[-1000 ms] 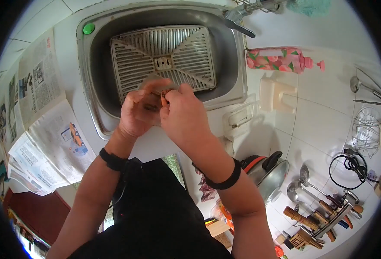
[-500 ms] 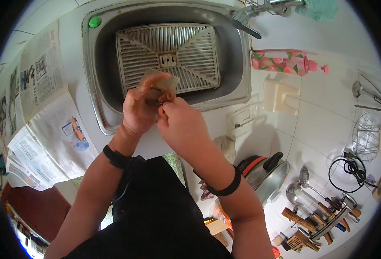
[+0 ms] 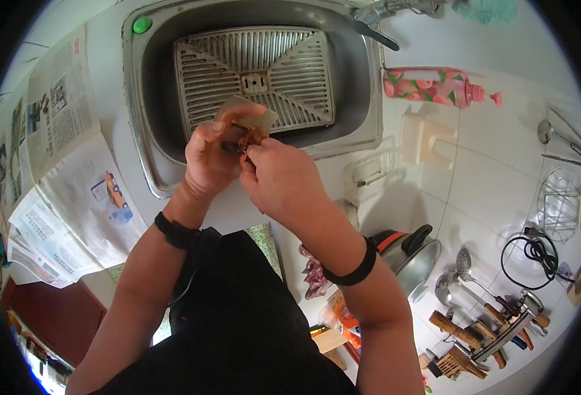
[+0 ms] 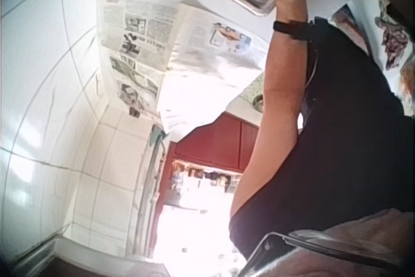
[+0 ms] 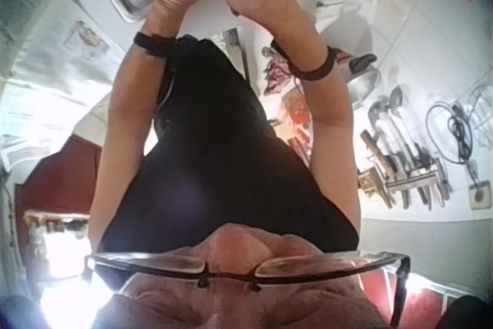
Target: The recorder cleans a piece of meat by picking off fat or membrane with their hands and a small screwdriver-like tool over a sink.
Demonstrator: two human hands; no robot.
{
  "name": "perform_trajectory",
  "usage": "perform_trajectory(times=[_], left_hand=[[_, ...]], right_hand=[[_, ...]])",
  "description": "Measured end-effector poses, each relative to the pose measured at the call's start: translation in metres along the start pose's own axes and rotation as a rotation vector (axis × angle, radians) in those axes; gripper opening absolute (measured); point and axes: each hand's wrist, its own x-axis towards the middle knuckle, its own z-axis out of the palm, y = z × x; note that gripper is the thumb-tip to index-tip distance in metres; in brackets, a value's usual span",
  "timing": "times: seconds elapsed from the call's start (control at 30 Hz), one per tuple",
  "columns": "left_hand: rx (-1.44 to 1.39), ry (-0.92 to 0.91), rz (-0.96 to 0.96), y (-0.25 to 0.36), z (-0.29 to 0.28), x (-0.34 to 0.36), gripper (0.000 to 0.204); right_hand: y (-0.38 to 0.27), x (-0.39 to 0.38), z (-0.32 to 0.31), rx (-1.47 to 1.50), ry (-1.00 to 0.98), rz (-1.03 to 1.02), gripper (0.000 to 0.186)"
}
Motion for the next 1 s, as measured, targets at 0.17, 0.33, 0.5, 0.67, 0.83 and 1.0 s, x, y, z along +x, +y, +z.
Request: perform_trajectory(times=[0.17,0.33,0.5,0.67,0.83,1.0], left_hand=[[0.094,0.040,0.123,-0.002,0.001,-0.003,0.066],[0.101,0.029,0.105,-0.001,0.003,-0.003,0.066],[0.123,0.018,0.084,-0.002,0.008,-0.002,0.066],[0.073,0.071,0.050,0.004,0.011,-0.006,0.066],[0.017,0.048,0.062,0.001,0.002,-0.001,0.067],[-0.012,0.036,0.097,-0.001,0.003,0.001,0.068]], right_hand=[[-0.021,0.007,-0.021,0.529,-0.275,0.436,0.017],[-0.021,-0.005,-0.005,0.671,-0.095,0.472,0.025],[-0.026,-0.008,0.013,0.889,-0.062,0.439,0.018],[-0.021,-0.002,0.030,0.510,0.027,0.101,0.019],[-0.013,-0.005,0.022,0.128,0.039,0.067,0.020],[-0.009,-0.004,0.026,-0.026,0.108,0.074,0.019]])
